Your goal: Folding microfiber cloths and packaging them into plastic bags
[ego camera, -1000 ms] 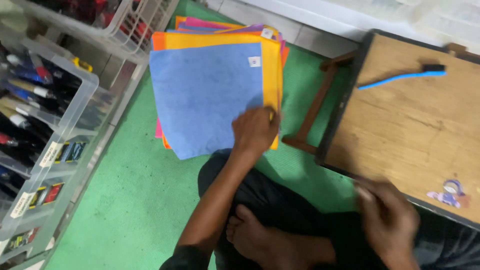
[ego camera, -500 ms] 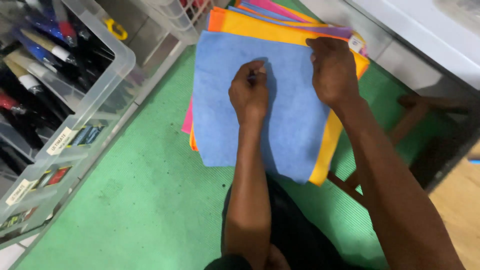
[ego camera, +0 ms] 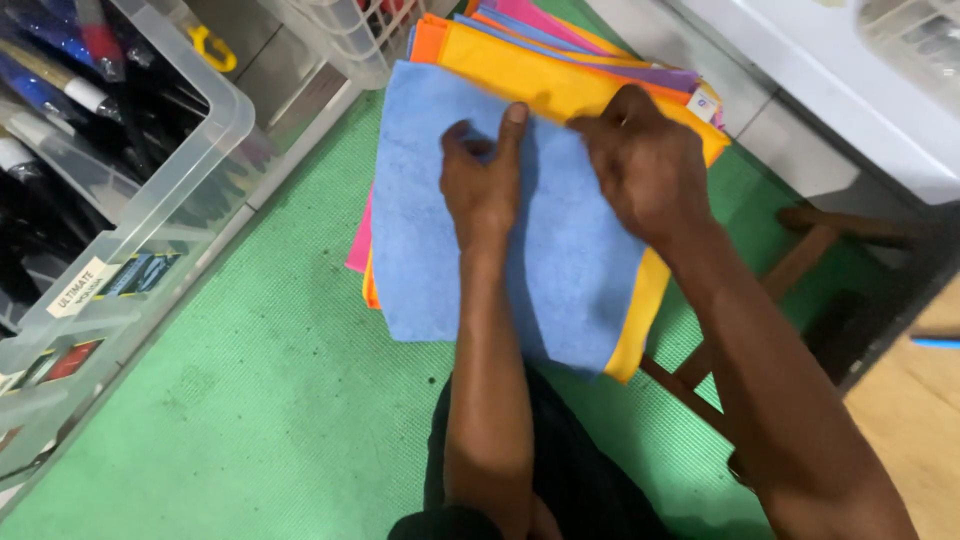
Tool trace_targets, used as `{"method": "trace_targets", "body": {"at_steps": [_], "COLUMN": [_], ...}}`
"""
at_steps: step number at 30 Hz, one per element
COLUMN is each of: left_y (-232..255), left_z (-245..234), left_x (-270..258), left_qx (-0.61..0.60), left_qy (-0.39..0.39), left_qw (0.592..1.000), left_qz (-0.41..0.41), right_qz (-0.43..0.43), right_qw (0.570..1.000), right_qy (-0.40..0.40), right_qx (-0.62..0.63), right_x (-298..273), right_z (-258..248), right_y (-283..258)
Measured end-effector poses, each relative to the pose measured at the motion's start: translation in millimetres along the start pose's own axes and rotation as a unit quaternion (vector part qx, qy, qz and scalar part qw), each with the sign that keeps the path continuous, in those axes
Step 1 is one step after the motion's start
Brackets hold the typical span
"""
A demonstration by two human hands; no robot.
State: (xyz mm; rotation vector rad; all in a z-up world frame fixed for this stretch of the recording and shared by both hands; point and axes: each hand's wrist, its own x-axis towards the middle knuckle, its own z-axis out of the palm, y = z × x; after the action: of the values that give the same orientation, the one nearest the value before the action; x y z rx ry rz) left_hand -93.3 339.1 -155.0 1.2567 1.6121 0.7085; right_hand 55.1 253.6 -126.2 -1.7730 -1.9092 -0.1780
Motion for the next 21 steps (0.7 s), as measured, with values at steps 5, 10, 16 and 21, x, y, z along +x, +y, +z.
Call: {"method": "trace_targets", "body": {"at_steps": [5, 10, 16, 21], "left_y": [-6.3, 26.6, 68.9, 96.5], "left_z": [-4.1, -37.3, -103.2, -125.5], "left_x": [-0.7, -78.3, -236.1, -323.3], "left_qx": [-0.2, -0.326, -0.16, -0.05], "left_qy": [-0.095, -0.242, -0.462, -0.583], "left_qw": [0.975, 0.906, 0.844, 0.698], "left_qz": [0.02, 0.124, 0.22, 0.412], "right_qz": [-0.023, 0.084, 0.231, 0.218], "right_qw": [0.998, 0.994, 0.935, 0.932], "right_qy": [0.039, -0.049, 0.179, 0.158], "right_qx": [-0.043, 0.046, 0.2, 0.242], "right_x": [-39.5, -125.4, -209.8, -243.3], "right_z": [-58.4, -120.1, -216.1, -285.9], "right_y": [-76.5, -144.4, -142.9, -122.7]}}
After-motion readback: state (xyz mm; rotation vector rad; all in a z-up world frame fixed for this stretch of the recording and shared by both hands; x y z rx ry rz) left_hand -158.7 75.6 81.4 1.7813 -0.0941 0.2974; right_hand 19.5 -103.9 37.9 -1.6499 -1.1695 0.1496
